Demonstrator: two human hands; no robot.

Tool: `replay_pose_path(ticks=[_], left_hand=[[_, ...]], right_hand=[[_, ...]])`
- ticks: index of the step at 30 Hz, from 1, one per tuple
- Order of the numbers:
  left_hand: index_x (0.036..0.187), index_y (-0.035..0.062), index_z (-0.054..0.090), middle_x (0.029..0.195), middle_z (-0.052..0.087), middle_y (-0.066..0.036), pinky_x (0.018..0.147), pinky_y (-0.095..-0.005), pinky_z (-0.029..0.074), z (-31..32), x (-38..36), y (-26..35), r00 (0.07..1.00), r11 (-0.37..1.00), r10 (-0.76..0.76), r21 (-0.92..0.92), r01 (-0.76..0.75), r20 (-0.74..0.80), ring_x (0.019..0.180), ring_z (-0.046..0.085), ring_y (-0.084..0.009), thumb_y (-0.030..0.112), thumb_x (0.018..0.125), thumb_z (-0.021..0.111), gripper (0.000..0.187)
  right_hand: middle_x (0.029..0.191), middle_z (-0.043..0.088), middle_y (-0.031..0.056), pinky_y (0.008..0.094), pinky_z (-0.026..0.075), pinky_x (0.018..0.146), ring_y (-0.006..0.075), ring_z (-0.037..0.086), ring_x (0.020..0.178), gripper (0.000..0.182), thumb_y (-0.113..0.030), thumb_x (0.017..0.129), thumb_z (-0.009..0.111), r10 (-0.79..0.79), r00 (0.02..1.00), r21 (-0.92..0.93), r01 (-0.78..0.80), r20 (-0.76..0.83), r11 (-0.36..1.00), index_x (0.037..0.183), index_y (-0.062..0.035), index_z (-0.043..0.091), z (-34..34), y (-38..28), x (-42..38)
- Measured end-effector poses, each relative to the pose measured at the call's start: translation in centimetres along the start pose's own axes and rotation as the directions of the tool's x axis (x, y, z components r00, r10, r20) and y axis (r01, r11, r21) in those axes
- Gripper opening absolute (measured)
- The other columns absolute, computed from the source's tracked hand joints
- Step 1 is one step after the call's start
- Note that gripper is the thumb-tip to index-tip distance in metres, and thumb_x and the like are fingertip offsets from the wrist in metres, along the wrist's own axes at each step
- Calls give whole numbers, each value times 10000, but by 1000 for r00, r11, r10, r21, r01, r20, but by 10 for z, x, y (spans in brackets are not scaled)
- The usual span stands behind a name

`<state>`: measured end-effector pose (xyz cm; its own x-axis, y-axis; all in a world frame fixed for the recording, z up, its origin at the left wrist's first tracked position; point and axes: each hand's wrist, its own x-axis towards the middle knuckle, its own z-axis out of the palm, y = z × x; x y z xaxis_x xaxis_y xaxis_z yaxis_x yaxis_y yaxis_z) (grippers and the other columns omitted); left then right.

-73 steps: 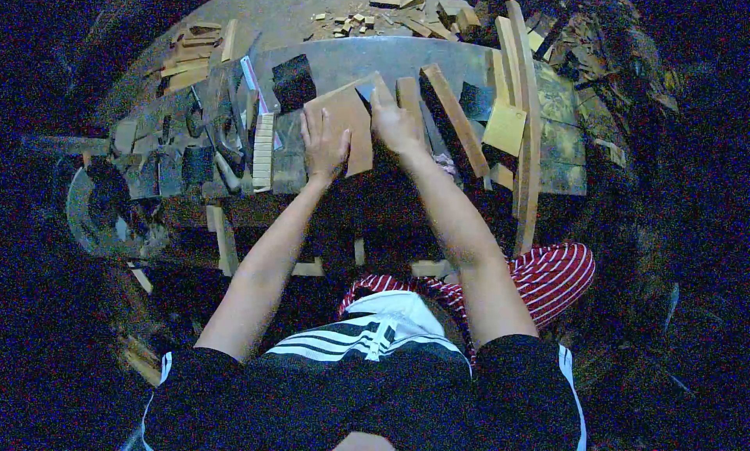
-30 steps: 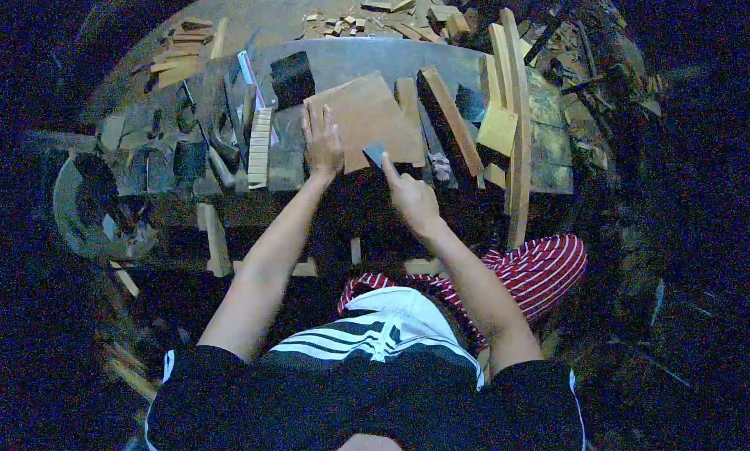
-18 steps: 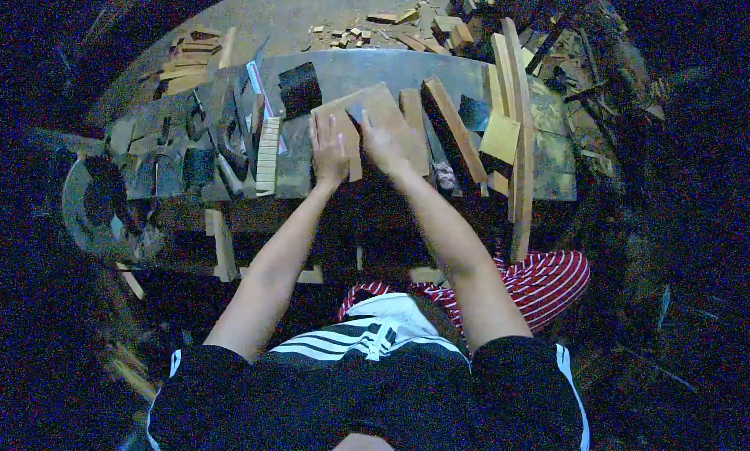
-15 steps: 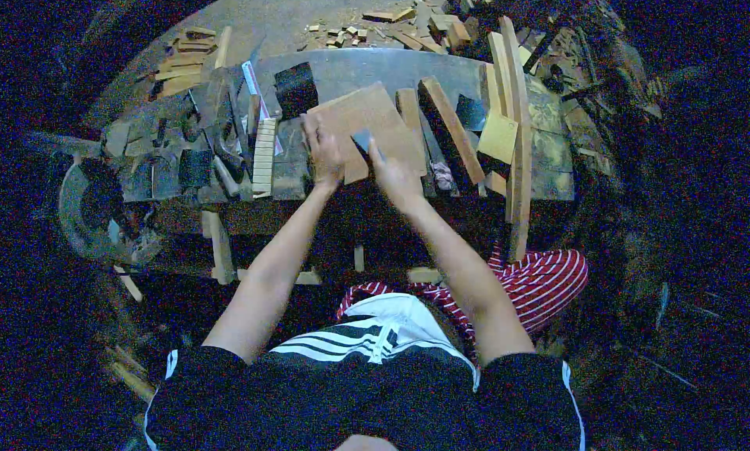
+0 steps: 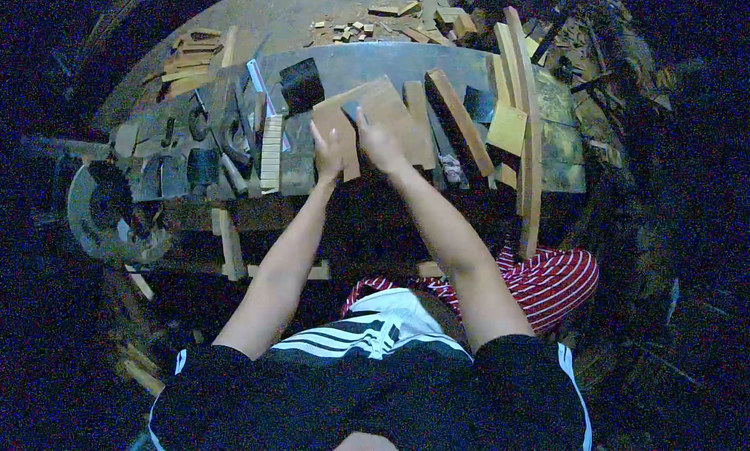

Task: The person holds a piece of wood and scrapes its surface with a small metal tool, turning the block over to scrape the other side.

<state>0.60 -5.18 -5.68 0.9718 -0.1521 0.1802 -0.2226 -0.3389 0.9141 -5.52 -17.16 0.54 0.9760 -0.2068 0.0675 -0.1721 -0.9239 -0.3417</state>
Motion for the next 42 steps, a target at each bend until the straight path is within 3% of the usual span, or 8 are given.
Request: replay_pose_path(ticks=[7,19,21,27,34,37,40,42], left_hand=[[1372,-29,213,1280,448,-253,962,-367,360,-6,-4,16,984,981,-178,-77,179,14,1181,455,-341,274,888,497,637],[1390,-37,150,1407,284,-212,1046,-343,256,0,3,-5,976,940,-161,-280,197,147,1286,319,-291,248,920,446,624],[1392,-43,131,1438,211,-202,1069,-346,211,2,1,-8,970,921,-208,-310,237,124,1309,266,-287,242,948,381,583],[1393,-33,154,1431,232,-197,1078,-339,190,4,-1,-13,976,777,-165,-591,218,144,1318,243,-266,307,974,306,561],[1391,-18,192,1426,256,-157,1069,-334,225,3,1,-24,997,967,-57,-247,67,47,1295,289,-250,362,982,251,560],[1406,15,165,1435,252,-117,1085,-337,200,9,-1,-16,959,646,-210,-708,283,191,1299,284,-234,453,969,165,619],[1411,27,150,1434,253,-116,1086,-339,199,7,1,-24,962,564,-145,-779,274,234,1298,286,-229,445,971,146,607],[1408,25,158,1430,260,-117,1080,-350,215,8,-1,-41,968,674,-141,-696,246,206,1295,294,-236,446,970,149,608]], right_hand=[[675,592,197,463,486,520,351,605,574,602,-38,784,450,132,961,-116,-107,243,988,1364,-144,326,-81,-35,-105],[671,614,188,445,507,504,338,608,539,585,-77,778,473,-43,996,-95,36,-74,995,1346,-133,349,-22,-19,-35],[670,608,183,453,507,503,338,614,551,632,-61,758,483,70,984,-114,-52,163,992,1365,-135,324,-56,-33,-75],[687,591,175,456,506,510,344,616,570,659,-53,749,482,102,977,-83,-88,186,993,1378,-139,307,-69,-43,-103],[655,615,161,467,495,506,338,619,580,536,-95,791,478,48,999,-46,-49,-24,998,1318,-133,389,-2,-39,13],[655,618,157,469,489,486,340,620,573,547,-92,789,482,40,999,-44,-40,-2,998,1324,-137,377,-12,-43,-7],[658,597,159,460,491,464,345,598,523,605,-88,778,499,-1,999,-7,2,52,1000,1355,-158,331,-40,-44,-70],[661,588,159,454,493,460,342,592,507,626,-88,771,507,18,995,-18,-16,103,1000,1364,-163,319,-56,-51,-103]])
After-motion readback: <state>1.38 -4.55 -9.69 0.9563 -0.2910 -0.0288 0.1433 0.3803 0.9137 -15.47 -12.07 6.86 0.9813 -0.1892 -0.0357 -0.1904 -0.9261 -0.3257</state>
